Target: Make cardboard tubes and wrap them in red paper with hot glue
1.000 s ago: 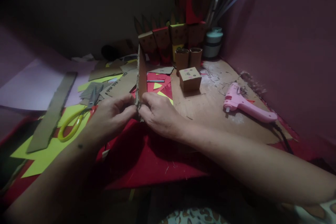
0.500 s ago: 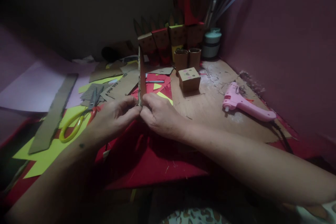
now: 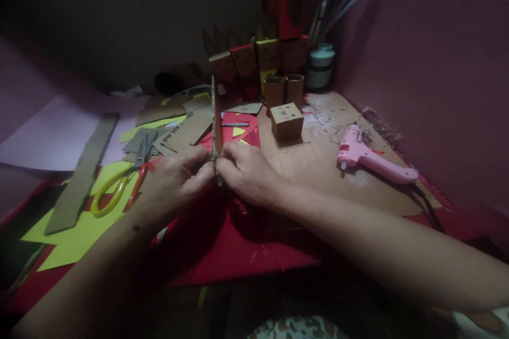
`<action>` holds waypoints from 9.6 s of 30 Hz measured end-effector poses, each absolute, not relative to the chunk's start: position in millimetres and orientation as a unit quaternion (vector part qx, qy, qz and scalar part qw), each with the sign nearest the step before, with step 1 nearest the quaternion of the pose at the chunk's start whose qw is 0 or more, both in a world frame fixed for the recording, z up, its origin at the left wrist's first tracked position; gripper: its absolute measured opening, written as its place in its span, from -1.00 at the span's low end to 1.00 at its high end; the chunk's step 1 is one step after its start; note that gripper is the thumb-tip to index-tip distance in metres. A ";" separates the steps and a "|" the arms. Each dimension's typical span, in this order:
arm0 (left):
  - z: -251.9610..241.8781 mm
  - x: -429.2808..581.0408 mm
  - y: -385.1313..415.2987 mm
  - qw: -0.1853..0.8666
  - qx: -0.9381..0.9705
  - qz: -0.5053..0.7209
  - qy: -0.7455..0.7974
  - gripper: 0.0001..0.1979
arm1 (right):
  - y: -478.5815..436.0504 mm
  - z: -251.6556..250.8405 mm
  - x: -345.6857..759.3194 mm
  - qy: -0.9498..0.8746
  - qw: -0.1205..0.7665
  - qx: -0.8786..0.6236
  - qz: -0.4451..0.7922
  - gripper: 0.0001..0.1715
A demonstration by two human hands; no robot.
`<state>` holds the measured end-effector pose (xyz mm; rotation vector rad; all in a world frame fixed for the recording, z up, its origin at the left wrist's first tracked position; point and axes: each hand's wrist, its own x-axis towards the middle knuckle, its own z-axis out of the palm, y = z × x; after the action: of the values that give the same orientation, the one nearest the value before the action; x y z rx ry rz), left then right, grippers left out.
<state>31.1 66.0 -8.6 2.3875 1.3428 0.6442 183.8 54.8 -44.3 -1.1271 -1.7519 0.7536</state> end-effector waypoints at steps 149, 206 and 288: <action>2.9 20.9 84.3 0.454 0.741 0.141 0.475 -0.69 | 51.6 -61.3 193.6 -0.806 0.436 -0.372 0.150 -0.90; 2.8 19.5 83.5 0.493 0.732 0.097 0.460 -0.87 | 57.8 -61.9 201.7 -0.835 0.413 -0.285 0.226 -0.78; -17.4 15.2 56.9 0.162 0.801 0.274 0.506 -0.79 | 66.4 -40.7 170.2 -0.767 0.406 -0.431 0.247 -0.75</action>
<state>15.2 56.9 -17.4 2.2872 1.4453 0.7809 170.2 66.4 -40.7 -1.0871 -1.9347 0.6223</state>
